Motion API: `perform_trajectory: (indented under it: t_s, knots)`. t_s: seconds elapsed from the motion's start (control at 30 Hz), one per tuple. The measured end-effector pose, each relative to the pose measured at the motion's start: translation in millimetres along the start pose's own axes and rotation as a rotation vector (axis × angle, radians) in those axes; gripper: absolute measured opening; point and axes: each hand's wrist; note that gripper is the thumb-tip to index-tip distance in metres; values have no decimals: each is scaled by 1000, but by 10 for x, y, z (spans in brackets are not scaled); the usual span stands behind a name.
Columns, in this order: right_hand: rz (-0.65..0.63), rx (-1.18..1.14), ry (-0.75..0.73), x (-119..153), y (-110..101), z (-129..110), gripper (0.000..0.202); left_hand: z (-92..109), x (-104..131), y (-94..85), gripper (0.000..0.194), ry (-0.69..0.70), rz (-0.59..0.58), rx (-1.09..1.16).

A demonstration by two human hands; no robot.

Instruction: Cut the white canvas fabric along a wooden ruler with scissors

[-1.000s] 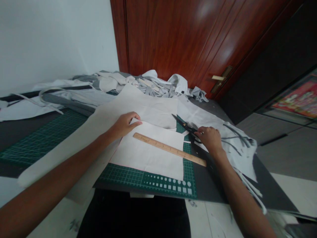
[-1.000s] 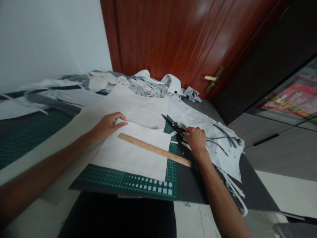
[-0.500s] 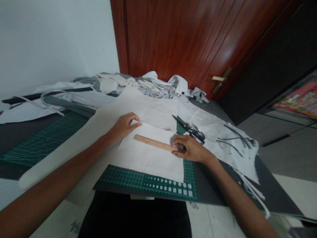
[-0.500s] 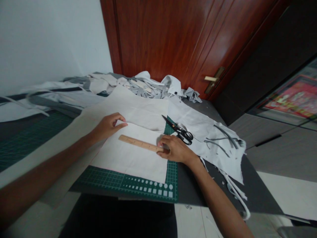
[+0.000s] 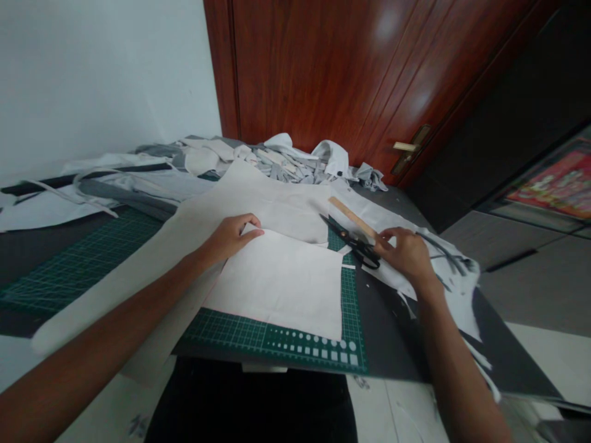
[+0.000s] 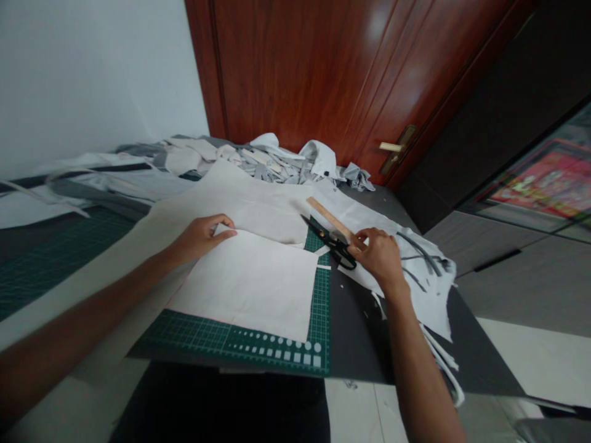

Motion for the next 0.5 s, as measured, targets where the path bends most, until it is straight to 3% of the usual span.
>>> perform_trajectory:
  t_s: [0.1,0.2,0.27,0.33,0.4,0.5]
  knots:
    - [-99,123,200,7,112,289,21,4,3,0,31,4,-36,29]
    - [-139,148,246,8,194,314,26,21,2,1,30,17,-50,51]
    - [-51,47,113,-14,221,174,29,35,1,-1,28,24,-47,56]
    - [-5,-159,-120,-39,244,-50,28,43,1,-3,28,27,-41,55]
    - [-114,-352,-293,-50,280,-285,29,37,-1,-3,29,26,-48,52]
    - [-329,-416,-467,-40,338,-510,29,15,-10,1,31,48,-53,53]
Point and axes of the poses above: each hand's wrist, its own x-axis away from the middle knuckle, its own y-axis out of the palm, z = x × y, and after that the axes turned 4 degrees about -z, right-handed
